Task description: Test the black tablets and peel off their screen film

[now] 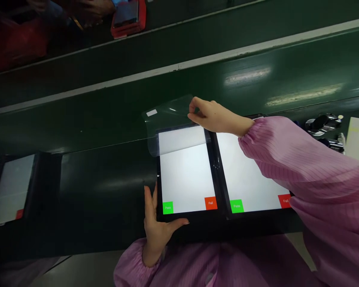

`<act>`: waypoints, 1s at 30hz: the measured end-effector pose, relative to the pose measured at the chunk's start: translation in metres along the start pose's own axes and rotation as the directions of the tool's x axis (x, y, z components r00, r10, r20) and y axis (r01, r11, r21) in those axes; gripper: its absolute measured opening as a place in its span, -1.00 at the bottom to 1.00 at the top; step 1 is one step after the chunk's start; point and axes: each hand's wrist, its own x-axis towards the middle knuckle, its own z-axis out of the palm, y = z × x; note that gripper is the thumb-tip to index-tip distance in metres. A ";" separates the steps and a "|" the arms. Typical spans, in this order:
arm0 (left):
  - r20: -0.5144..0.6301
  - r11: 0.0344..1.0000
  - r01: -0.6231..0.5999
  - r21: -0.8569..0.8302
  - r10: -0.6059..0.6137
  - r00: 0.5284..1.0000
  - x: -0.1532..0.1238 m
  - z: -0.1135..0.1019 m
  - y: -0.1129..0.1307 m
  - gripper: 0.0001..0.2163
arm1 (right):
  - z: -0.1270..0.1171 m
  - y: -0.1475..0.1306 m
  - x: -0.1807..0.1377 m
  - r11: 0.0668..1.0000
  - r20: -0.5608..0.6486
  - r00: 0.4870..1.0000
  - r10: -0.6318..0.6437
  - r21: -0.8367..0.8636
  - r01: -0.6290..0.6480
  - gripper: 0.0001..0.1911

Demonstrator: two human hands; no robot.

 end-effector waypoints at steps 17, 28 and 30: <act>0.100 0.998 -0.061 -0.030 0.064 0.993 0.006 -0.018 -0.009 0.04 | -0.001 -0.042 -0.085 0.969 -0.360 0.929 -0.087 0.185 0.162 -0.73; 0.370 0.878 -0.449 0.163 0.368 0.853 0.073 -0.038 0.001 -0.15 | 0.007 -0.052 -0.094 0.996 -0.375 0.925 -0.060 0.043 0.082 -0.63; 0.414 0.851 -0.484 0.201 0.374 0.830 0.084 -0.041 0.002 -0.30 | 0.008 -0.052 -0.094 0.997 -0.366 0.930 -0.041 0.052 0.064 -0.56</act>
